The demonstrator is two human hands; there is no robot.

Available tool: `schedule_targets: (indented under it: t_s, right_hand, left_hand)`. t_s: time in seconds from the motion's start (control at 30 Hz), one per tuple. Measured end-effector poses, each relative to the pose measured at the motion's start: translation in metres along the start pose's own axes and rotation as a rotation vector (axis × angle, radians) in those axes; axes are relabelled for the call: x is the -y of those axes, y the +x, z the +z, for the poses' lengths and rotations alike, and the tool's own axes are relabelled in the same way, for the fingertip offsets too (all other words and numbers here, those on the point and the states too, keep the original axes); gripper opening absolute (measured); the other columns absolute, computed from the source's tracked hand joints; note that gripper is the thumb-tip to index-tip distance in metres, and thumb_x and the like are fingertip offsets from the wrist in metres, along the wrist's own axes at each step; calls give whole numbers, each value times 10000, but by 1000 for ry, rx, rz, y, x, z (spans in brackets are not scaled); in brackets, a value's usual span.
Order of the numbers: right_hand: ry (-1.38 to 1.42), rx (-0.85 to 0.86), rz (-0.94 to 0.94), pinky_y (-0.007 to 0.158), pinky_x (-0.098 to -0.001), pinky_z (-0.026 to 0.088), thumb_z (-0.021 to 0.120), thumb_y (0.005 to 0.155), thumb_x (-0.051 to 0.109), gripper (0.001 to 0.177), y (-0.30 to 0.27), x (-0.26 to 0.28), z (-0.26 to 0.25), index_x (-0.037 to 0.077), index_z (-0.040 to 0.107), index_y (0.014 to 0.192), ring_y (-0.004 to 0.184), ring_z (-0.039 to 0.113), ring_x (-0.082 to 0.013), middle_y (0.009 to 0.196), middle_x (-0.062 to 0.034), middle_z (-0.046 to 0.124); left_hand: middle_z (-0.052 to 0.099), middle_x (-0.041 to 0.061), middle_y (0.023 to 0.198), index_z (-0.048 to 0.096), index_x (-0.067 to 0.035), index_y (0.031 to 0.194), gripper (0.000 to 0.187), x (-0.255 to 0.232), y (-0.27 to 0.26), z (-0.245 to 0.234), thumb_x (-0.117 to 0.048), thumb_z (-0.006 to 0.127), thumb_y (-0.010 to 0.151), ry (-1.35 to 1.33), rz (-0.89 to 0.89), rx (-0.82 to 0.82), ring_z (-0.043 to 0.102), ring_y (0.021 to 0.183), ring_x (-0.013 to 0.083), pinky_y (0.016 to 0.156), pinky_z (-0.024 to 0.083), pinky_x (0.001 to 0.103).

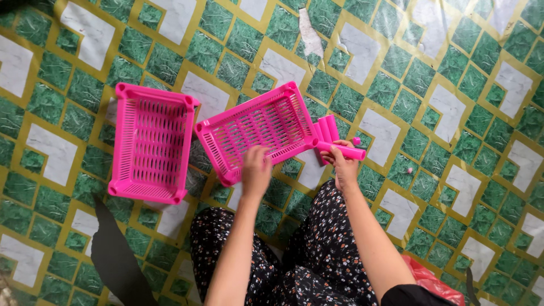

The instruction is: The person assembles a pink plastic basket by inserting cylindrical legs into the basket frame and securing them with small caps. The person works on the floor, handling the basket and parts by hand.

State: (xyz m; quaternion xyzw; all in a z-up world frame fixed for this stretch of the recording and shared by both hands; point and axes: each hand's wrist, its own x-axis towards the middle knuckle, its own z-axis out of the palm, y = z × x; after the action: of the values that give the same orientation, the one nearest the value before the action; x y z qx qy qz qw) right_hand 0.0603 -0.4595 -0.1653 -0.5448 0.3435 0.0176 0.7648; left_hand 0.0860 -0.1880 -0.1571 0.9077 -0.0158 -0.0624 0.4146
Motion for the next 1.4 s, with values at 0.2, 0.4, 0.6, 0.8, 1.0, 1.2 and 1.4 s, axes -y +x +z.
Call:
schedule_targets:
  t_s: [0.2,0.4,0.6,0.8,1.0,1.2,1.4]
  right_hand:
    - [-13,-27,-17,772,-312,591,634,1006,118,253,1,-3,-1,19,586,1234,850,729,-201,989,-132,720]
    - [-130,18,-8,792,-307,596,643,962,91,295,-6,-2,9,33,547,1235,915,750,-206,1083,-136,705]
    - [-231,37,-81,820,-286,605,664,959,63,288,-7,-2,19,-2,562,1220,941,751,-191,1112,-144,707]
    - [-710,-19,-355,807,-305,566,720,918,97,183,-13,12,25,-1,657,1059,865,752,-197,1023,-107,688]
    - [-854,33,-526,853,-401,516,760,886,138,233,-18,19,32,7,657,1049,967,641,-313,1037,-147,632]
    - [-941,56,-522,831,-408,524,757,897,154,240,-14,16,31,17,664,1070,955,641,-337,1026,-153,629]
    - [-933,68,-507,812,-415,530,749,906,160,224,-13,17,35,29,666,1068,935,651,-337,1004,-151,634]
  left_hand:
    - [631,144,1165,633,-144,1320,486,-57,23,69,-146,718,842,57,151,166,606,1066,335,854,527,461]
    - [664,57,1059,663,-226,1281,444,-51,33,94,-48,602,878,140,110,199,637,1016,287,844,543,436]
    - [659,61,1051,666,-163,1230,381,-42,29,103,-64,616,865,173,135,132,630,1005,295,813,541,439]
    - [647,55,1025,657,-170,1218,306,-43,26,98,-182,674,913,185,159,178,628,990,279,798,536,445]
    - [630,53,1046,644,-222,1308,491,-39,24,95,-119,665,828,219,245,206,620,987,274,805,533,432]
    - [606,36,987,650,-274,1334,553,-40,14,96,-40,637,834,241,246,206,615,959,258,822,531,415]
    - [593,34,960,644,-255,1340,614,-39,18,88,-15,659,774,236,296,218,612,943,254,830,534,409]
